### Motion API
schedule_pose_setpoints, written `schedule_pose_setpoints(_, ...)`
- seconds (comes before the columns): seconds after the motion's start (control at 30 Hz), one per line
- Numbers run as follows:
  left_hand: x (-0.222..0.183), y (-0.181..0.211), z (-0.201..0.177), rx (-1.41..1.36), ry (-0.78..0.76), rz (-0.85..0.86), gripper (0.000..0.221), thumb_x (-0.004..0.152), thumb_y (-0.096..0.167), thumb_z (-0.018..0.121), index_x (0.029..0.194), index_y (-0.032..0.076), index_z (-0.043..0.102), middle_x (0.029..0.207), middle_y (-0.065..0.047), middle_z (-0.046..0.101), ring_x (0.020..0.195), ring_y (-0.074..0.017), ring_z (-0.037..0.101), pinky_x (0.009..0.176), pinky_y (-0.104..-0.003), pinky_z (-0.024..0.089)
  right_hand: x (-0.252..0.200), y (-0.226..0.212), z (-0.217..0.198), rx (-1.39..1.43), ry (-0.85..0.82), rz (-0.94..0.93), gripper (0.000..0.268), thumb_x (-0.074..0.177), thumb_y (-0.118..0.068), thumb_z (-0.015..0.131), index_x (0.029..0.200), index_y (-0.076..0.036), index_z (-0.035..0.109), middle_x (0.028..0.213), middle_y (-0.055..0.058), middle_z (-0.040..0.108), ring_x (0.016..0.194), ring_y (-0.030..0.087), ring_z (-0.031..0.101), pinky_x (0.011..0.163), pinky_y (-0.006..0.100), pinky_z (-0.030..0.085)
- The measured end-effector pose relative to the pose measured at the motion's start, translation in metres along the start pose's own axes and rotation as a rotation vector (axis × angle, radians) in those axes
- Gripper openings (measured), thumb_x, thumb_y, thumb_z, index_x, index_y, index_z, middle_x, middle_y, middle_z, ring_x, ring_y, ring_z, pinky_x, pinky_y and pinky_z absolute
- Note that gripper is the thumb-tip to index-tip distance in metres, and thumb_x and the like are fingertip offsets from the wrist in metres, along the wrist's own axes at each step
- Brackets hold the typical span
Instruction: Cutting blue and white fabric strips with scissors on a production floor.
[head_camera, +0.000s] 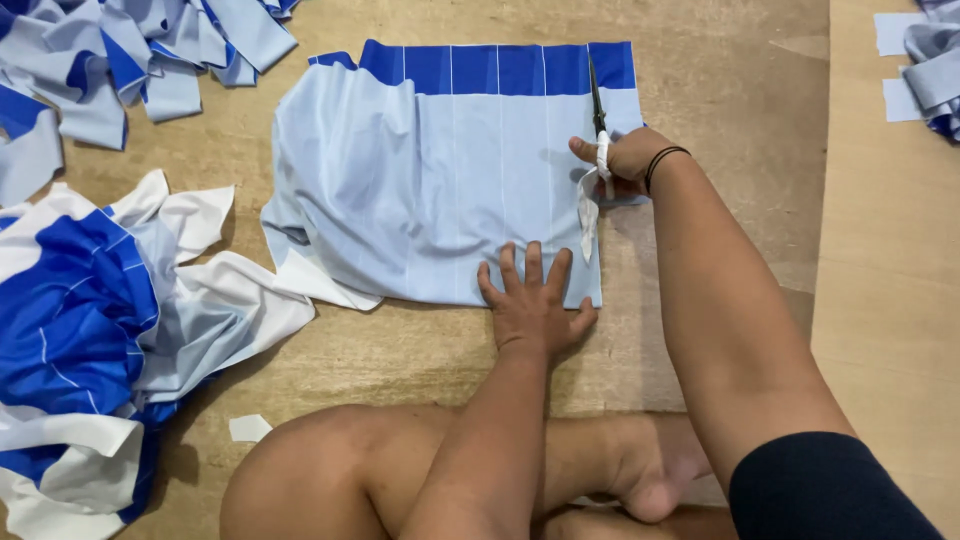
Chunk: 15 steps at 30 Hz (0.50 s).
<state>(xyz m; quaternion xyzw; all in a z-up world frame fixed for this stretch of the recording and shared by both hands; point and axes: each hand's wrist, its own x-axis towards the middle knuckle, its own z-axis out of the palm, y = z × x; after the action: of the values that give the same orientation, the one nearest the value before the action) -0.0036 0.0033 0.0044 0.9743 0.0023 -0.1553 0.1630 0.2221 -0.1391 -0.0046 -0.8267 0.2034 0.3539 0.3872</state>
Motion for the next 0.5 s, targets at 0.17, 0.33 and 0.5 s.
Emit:
schedule_pose_setpoints(0.17, 0.002, -0.001, 0.006, 0.054, 0.031, 0.009, 0.076, 0.084, 0.065, 0.052, 0.149, 0.030, 0.037, 0.153, -0.011, 0.029, 0.145, -0.0406, 0.015, 0.110, -0.074, 0.009, 0.004, -0.019, -0.006, 0.042, 0.008, -0.034, 0.075, 0.076, -0.077, 0.077, 0.079, -0.003, 0.068, 0.073, 0.012, 0.069, 0.055, 0.019, 0.063, 0.053, 0.031, 0.053)
schedule_pose_setpoints(0.33, 0.008, 0.000, -0.001, 0.083, -0.051, -0.007, 0.076, 0.084, 0.064, 0.051, 0.151, 0.032, 0.031, 0.153, -0.011, 0.027, 0.145, -0.0398, 0.013, 0.109, -0.074, 0.010, 0.010, -0.038, -0.002, -0.237, 0.111, -0.067, 0.071, 0.076, -0.073, 0.080, 0.068, -0.004, 0.066, 0.063, 0.013, 0.065, 0.050, 0.020, 0.056, 0.048, 0.034, 0.043)
schedule_pose_setpoints(0.5, 0.004, 0.000, 0.003, 0.060, 0.000, 0.011, 0.076, 0.086, 0.065, 0.051, 0.151, 0.031, 0.032, 0.154, -0.011, 0.028, 0.146, -0.0390, 0.013, 0.112, -0.073, 0.009, 0.003, -0.020, -0.005, -0.106, 0.185, -0.071, 0.064, 0.073, -0.067, 0.085, 0.067, -0.006, 0.066, 0.063, 0.008, 0.068, 0.049, 0.016, 0.061, 0.047, 0.031, 0.046)
